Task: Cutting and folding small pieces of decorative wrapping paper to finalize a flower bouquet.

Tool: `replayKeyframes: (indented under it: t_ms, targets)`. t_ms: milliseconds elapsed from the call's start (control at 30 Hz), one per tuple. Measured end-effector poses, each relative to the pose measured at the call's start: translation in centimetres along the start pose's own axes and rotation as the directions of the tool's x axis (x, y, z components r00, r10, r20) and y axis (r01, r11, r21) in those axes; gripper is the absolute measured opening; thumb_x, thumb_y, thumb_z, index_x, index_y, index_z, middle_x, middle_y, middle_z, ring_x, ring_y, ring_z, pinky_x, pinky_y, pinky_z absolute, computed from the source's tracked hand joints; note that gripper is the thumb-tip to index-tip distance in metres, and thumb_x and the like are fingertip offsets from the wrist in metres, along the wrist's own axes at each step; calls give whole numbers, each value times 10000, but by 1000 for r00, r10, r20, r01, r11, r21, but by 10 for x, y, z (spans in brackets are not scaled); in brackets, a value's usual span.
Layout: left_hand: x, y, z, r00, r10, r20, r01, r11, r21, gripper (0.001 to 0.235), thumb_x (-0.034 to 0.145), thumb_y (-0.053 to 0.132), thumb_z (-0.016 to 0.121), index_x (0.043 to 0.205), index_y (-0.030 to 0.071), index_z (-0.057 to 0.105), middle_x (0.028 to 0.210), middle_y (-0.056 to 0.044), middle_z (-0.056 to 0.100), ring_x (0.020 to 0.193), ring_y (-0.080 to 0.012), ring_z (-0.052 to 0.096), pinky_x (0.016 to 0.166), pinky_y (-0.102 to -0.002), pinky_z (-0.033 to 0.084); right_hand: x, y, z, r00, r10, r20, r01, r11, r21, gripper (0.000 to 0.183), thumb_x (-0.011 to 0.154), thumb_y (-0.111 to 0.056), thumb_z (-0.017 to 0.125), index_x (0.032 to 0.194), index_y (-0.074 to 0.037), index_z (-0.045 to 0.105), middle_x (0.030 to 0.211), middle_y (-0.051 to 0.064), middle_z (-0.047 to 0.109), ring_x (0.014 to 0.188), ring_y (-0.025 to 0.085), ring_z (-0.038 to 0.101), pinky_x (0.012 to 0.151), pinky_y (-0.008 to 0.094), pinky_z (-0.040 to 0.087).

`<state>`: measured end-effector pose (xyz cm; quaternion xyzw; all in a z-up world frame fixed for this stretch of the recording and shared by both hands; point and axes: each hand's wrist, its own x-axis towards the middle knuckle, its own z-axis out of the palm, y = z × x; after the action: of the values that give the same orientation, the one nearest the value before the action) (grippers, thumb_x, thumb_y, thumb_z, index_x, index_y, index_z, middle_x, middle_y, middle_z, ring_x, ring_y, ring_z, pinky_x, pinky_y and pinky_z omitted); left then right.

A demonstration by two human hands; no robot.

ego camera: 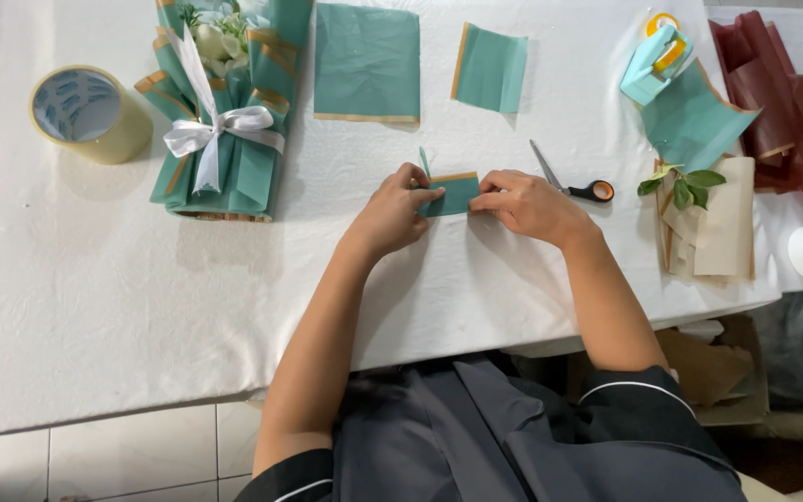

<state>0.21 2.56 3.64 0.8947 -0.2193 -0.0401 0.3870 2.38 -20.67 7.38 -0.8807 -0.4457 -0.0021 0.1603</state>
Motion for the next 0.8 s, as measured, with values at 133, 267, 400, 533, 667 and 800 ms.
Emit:
replayKeyframes:
  t_ms: [133,267,400,533,667,800]
  targets:
    - [-3,6,-10,1000,-7,30,8,998,-55,472,620,-114,574,1062,37,639,1066,-121,498,993,-341,560,835,-360,513,-3,0,-11,999,37,0,-37,999,29,68,849,-71,572,814,-103,620,828,34,550,773,218,593,718,322,509]
    - [-6,11,-18,997,-5,80,9,999,-47,543,606,-164,533,1108,31,608,1103,-120,470,1027,-336,537,866,-355,501,-3,-9,-26,997,82,14,-83,993,84,69,837,-66,575,804,-84,632,788,55,552,730,235,598,677,330,512]
    - [-8,10,-20,996,13,90,-8,998,-55,612,575,-208,474,1122,39,595,1119,-119,460,1034,-343,530,901,-369,476,-3,-14,-33,995,102,13,-102,984,146,51,822,-64,587,787,-54,624,780,75,564,695,239,606,632,319,521]
    - [-4,7,-21,995,7,100,1,997,-81,597,583,-194,453,1110,43,603,1122,-110,466,1047,-330,534,918,-364,458,-12,10,-14,990,141,-7,-136,967,214,19,766,-94,624,765,-99,606,780,-2,578,684,158,602,605,262,520]
    - [0,7,-26,993,-52,110,80,962,-260,593,661,-160,348,1202,14,518,1104,-156,487,1054,-344,530,923,-384,442,-4,9,4,955,242,-172,-179,931,318,257,820,-228,627,1021,-100,533,915,38,563,759,170,590,611,255,503]
    - [0,3,-25,992,-87,94,112,945,-307,574,739,-79,402,1297,54,411,1054,-108,536,1000,-245,567,891,-354,459,8,-15,12,933,306,-187,-253,931,263,497,889,-244,548,1283,-4,364,985,146,518,791,254,566,628,327,489]
